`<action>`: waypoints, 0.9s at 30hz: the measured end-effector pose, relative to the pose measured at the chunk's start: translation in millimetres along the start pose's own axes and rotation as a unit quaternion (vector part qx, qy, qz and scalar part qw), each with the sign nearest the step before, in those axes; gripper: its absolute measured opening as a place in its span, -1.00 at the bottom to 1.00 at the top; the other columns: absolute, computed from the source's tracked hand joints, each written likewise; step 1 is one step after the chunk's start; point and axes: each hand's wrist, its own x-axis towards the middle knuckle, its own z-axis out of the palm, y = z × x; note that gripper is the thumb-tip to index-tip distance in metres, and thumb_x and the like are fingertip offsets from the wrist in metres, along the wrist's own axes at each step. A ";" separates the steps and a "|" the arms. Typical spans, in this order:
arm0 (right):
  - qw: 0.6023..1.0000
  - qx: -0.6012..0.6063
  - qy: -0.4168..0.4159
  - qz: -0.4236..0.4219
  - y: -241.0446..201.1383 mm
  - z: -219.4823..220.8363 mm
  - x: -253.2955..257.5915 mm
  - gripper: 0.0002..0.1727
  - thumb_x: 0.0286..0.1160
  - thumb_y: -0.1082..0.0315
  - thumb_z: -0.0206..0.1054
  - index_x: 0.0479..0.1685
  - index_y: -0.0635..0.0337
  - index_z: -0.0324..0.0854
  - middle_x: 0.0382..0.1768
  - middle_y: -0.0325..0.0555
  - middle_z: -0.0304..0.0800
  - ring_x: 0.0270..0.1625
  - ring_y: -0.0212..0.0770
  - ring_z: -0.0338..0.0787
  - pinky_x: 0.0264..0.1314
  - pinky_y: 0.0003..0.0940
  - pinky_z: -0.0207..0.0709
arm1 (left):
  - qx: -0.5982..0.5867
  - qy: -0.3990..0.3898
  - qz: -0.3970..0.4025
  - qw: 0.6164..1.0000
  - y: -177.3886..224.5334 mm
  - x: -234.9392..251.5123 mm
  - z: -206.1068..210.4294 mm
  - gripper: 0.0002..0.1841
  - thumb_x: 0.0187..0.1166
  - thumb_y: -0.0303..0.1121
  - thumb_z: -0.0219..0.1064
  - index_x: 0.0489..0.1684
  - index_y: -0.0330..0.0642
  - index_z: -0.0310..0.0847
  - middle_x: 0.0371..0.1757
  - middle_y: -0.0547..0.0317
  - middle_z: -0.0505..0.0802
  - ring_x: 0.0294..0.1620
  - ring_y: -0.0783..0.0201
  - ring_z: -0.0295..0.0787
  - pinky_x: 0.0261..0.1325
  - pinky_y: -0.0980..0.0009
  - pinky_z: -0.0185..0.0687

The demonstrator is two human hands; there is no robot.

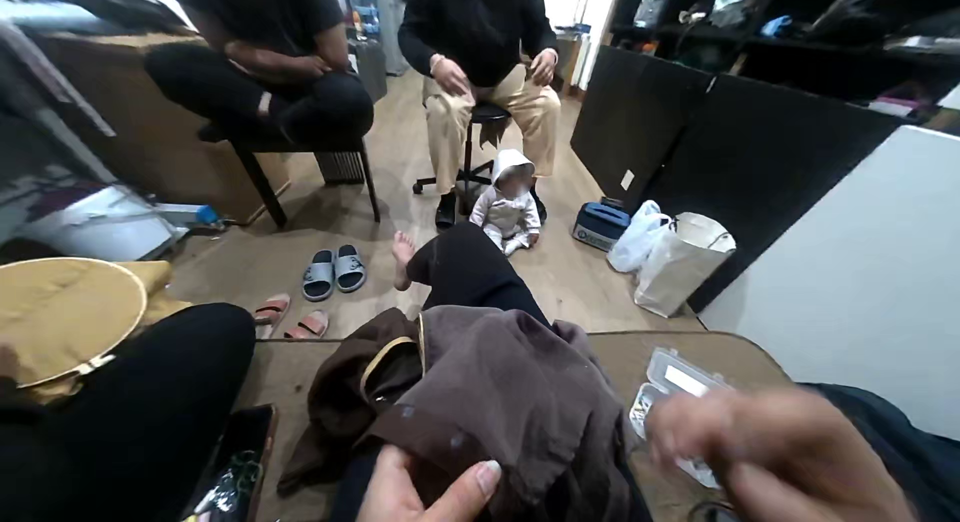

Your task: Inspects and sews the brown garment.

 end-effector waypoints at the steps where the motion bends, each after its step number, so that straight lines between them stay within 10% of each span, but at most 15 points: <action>1: 0.988 -0.128 0.062 0.052 30.6 -32.2 -12.1 -0.72 0.72 -0.05 0.22 0.24 -0.26 0.58 0.01 -0.43 0.86 0.01 -0.43 0.86 0.05 -0.45 0.76 | -0.007 0.002 -0.002 1.000 -0.1 -0.2 0.8 -0.57 0.35 -0.73 0.44 0.10 -0.04 0.59 -0.11 0.53 0.96 -0.07 0.55 0.91 0.14 0.46 0.85; 6: 0.794 -0.391 0.310 0.347 155.1 -173.9 -120.8 -0.33 0.53 0.33 0.39 0.47 0.71 0.34 0.38 0.81 0.43 0.39 0.70 0.52 0.39 0.55 0.36 | -0.034 -0.002 0.007 0.999 -1.8 -2.5 7.5 -0.52 0.38 -0.71 0.43 0.20 -0.09 0.45 -0.05 0.56 0.94 0.00 0.56 0.89 0.21 0.46 0.82; 11: 0.670 -0.216 0.467 0.536 221.7 -207.1 -178.4 -0.22 0.66 0.15 0.37 0.72 0.38 0.14 0.39 0.50 0.54 0.19 0.22 0.72 0.14 0.13 0.61 | -0.021 0.022 -0.002 1.000 -1.5 -1.1 11.0 -0.37 0.21 -0.73 0.56 0.22 -0.15 0.32 -0.06 0.51 0.93 -0.03 0.51 0.91 0.18 0.42 0.85; 21: 0.708 -0.169 0.509 0.460 213.8 -204.4 -174.5 -0.35 0.41 0.67 0.36 0.57 0.33 0.34 0.08 0.17 0.66 -0.20 -0.22 0.65 -0.20 -0.25 0.59 | 0.160 0.077 0.124 0.976 -9.5 -0.1 -6.5 -0.44 -0.03 -0.51 0.78 -0.04 0.02 0.61 -0.20 0.72 0.92 -0.14 0.70 0.87 0.05 0.58 0.85; 25: 0.748 -0.228 0.532 0.326 192.9 -210.3 -201.0 -0.41 0.20 0.81 0.35 0.37 0.52 0.43 -0.03 0.05 0.64 -0.20 -0.43 0.65 -0.18 -0.49 0.62 | 0.196 0.081 0.166 0.963 -12.5 6.5 -19.4 -0.54 0.11 -0.23 0.77 -0.60 0.20 0.39 -0.62 0.79 0.51 -0.59 0.91 0.32 -0.52 0.88 0.27; 27: 0.803 -0.271 0.448 0.284 175.5 -209.6 -215.3 -0.41 0.15 0.76 0.37 0.32 0.65 0.41 0.02 0.12 0.67 -0.08 -0.48 0.67 -0.01 -0.54 0.62 | 0.182 0.075 0.201 0.960 -14.2 9.5 -21.5 -0.61 0.23 -0.17 0.72 -0.58 0.21 0.45 -0.61 0.76 0.55 -0.60 0.89 0.37 -0.51 0.88 0.32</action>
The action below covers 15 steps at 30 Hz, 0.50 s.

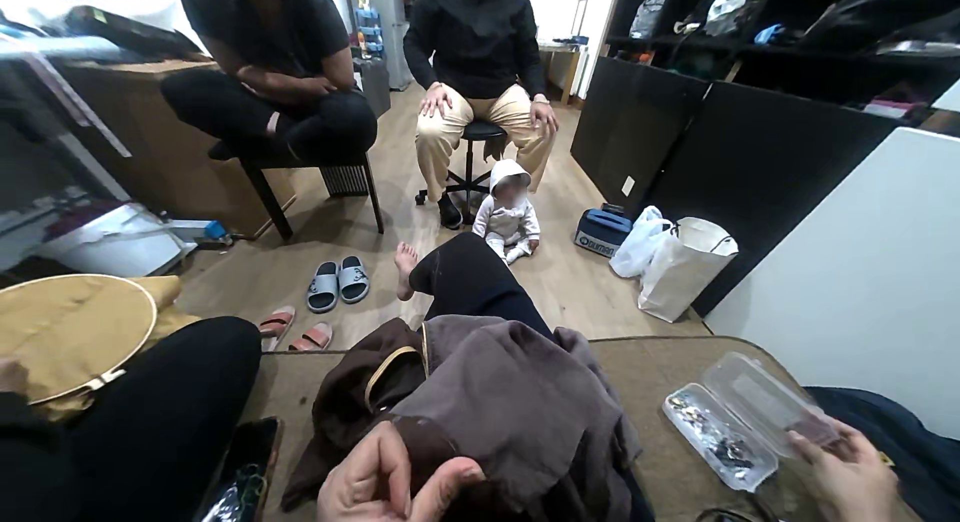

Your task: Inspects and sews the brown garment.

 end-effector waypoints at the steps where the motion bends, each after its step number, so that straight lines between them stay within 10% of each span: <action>1: 0.996 -0.024 -0.074 -0.033 -2.6 -9.5 -5.0 -0.39 0.14 0.65 0.43 0.31 0.64 0.42 0.07 0.12 0.70 0.00 -0.49 0.72 0.08 -0.54 0.65 | -0.024 0.001 0.009 1.000 0.0 0.9 0.7 -0.70 0.26 -0.21 0.70 -0.48 0.23 0.56 -0.53 0.77 0.67 -0.54 0.86 0.51 -0.44 0.86 0.48; 6: 0.892 -0.218 -0.394 -0.037 -12.8 -13.2 -7.7 -0.30 0.21 0.04 0.61 0.34 0.33 0.69 0.61 0.45 0.41 0.70 0.33 0.36 0.68 0.20 0.27 | -0.121 -0.015 0.012 0.992 2.2 3.0 7.7 -0.58 0.35 -0.50 0.60 0.17 0.10 0.75 0.05 0.52 0.91 -0.06 0.55 0.87 0.06 0.58 0.84; 15: 0.867 -0.393 -0.295 -0.083 -17.8 24.9 -13.5 -0.39 -0.15 0.15 0.85 -0.02 0.25 0.82 0.29 0.49 0.63 0.41 0.58 0.53 0.44 0.46 0.38 | -0.177 -0.007 -0.096 0.979 7.3 1.7 5.9 -0.59 0.31 -0.57 0.59 0.11 -0.02 0.69 -0.05 0.47 0.93 -0.15 0.54 0.89 -0.03 0.55 0.86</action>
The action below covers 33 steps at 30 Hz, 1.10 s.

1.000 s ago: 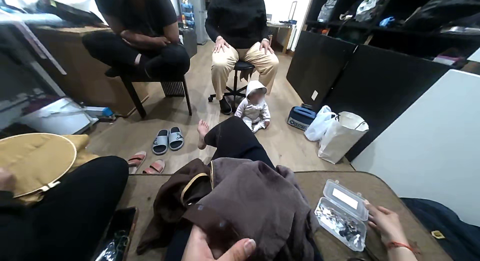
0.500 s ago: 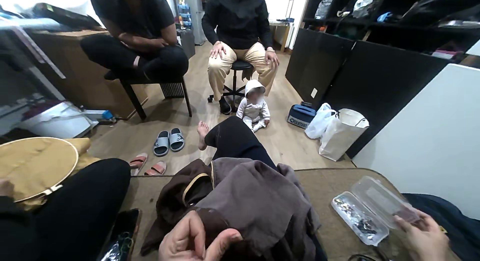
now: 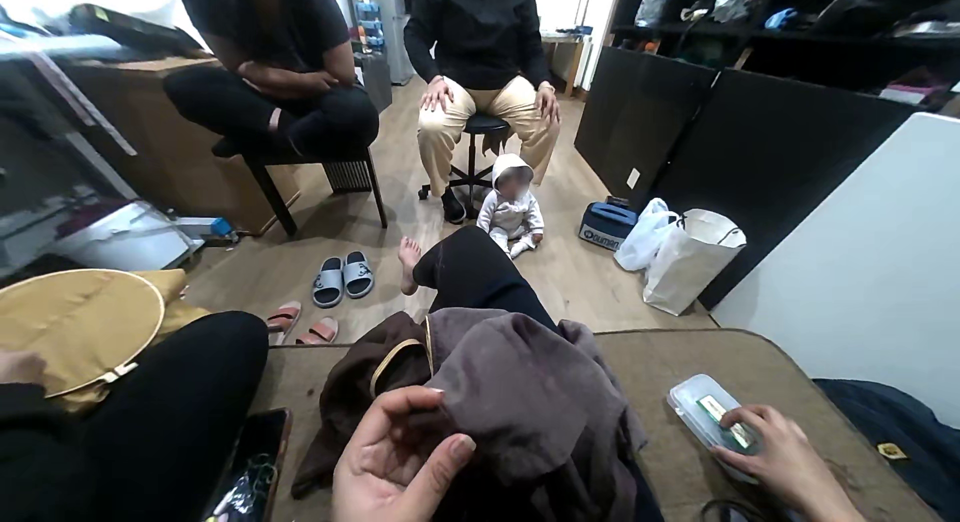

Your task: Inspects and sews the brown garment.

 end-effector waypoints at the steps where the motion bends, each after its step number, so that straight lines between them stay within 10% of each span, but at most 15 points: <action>1: 1.000 -0.008 -0.002 -0.005 0.0 0.2 -0.7 -0.37 -0.16 0.13 0.85 -0.01 0.25 0.82 0.29 0.49 0.64 0.41 0.59 0.54 0.41 0.46 0.40 | -0.012 0.003 -0.024 1.000 1.2 -0.2 -0.2 -0.61 0.30 -0.58 0.58 0.07 -0.03 0.70 -0.09 0.46 0.93 -0.18 0.54 0.88 -0.05 0.56 0.86; 6: 0.999 -0.037 0.003 -0.020 -10.7 -1.9 -0.7 -0.33 -0.22 0.15 0.85 -0.01 0.31 0.78 0.26 0.57 0.61 0.36 0.69 0.52 0.27 0.56 0.44 | -0.081 0.017 -0.133 0.988 3.4 1.8 3.9 -0.72 0.39 -0.68 0.45 -0.04 -0.12 0.75 -0.23 0.35 0.93 -0.28 0.52 0.87 -0.13 0.53 0.83; 25: 0.999 -0.039 0.018 -0.032 -1.2 0.8 -8.6 -0.20 -0.23 0.09 0.85 0.17 0.30 0.74 0.30 0.56 0.61 0.33 0.71 0.54 0.28 0.57 0.43 | -0.075 -0.085 -0.076 0.991 11.3 13.1 16.3 -0.78 0.40 -0.48 0.55 -0.06 -0.01 0.91 -0.09 0.39 0.96 -0.13 0.55 0.89 -0.01 0.54 0.84; 33: 0.994 0.066 0.058 -0.061 -62.8 -21.7 -15.8 -0.32 0.10 0.17 0.74 0.18 0.49 0.70 0.24 0.69 0.61 0.29 0.72 0.59 0.28 0.67 0.37 | -0.040 -0.091 -0.064 0.993 2.6 9.9 18.8 -0.77 0.49 -0.51 0.47 0.03 -0.10 0.90 0.00 0.38 0.96 -0.05 0.55 0.88 0.09 0.53 0.81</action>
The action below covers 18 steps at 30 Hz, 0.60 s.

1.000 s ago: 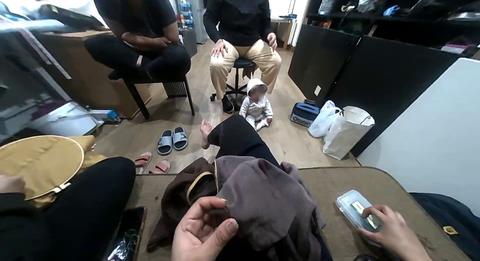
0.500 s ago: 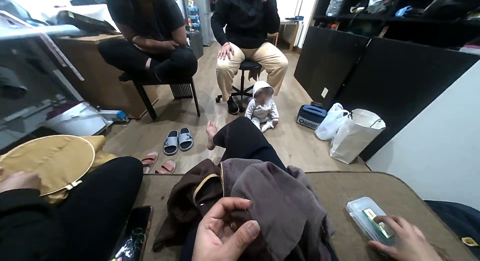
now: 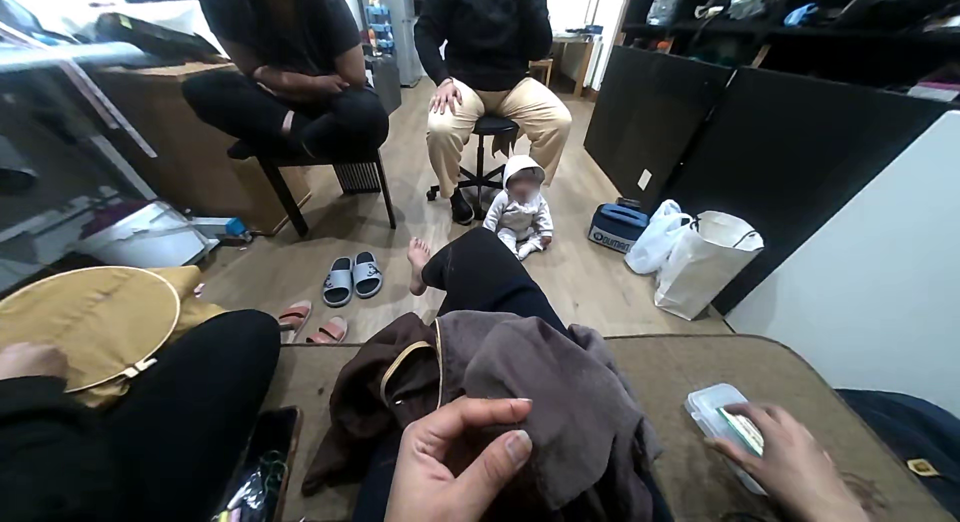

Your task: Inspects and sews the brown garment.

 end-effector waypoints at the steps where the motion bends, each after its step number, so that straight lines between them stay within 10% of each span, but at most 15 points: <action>1: 0.997 0.038 0.050 -0.056 -26.7 -2.7 1.0 -0.39 0.20 0.15 0.67 0.13 0.48 0.72 0.16 0.60 0.69 0.18 0.58 0.72 0.18 0.51 0.55 | 0.004 -0.001 -0.001 1.000 -1.1 -0.2 0.2 -0.77 0.51 -0.52 0.45 0.05 -0.13 0.89 0.01 0.37 0.96 -0.03 0.53 0.87 0.10 0.52 0.81; 4: 0.955 0.198 0.138 -0.174 -125.1 -14.6 -5.3 -0.59 0.49 0.06 0.48 0.00 0.27 0.78 -0.04 0.02 0.87 -0.08 -0.25 0.89 -0.12 -0.34 0.81 | 0.017 -0.001 0.001 1.000 -2.6 -1.5 2.7 -0.75 0.56 -0.54 0.39 0.12 -0.18 0.85 0.09 0.33 0.93 0.06 0.51 0.85 0.19 0.50 0.78; 6: 0.910 0.324 0.101 -0.239 -182.0 -23.7 -19.4 -0.74 0.59 0.06 0.44 0.06 -0.03 0.74 -0.05 -0.38 0.89 -0.06 -0.55 0.85 -0.04 -0.57 0.78 | 0.026 -0.003 0.009 1.000 -3.2 -2.6 4.4 -0.75 0.61 -0.51 0.34 0.16 -0.19 0.84 0.14 0.33 0.92 0.14 0.50 0.82 0.27 0.48 0.74; 18: 0.859 0.374 0.087 -0.339 -285.1 -12.5 -42.4 -0.77 0.45 0.38 0.56 -0.09 0.24 0.63 -0.20 -0.10 0.89 -0.09 -0.46 0.88 0.04 -0.59 0.76 | 0.052 -0.015 0.031 0.998 0.9 -9.6 3.6 -0.74 0.66 -0.48 0.29 0.19 -0.22 0.83 0.09 0.34 0.91 0.08 0.56 0.75 0.21 0.55 0.68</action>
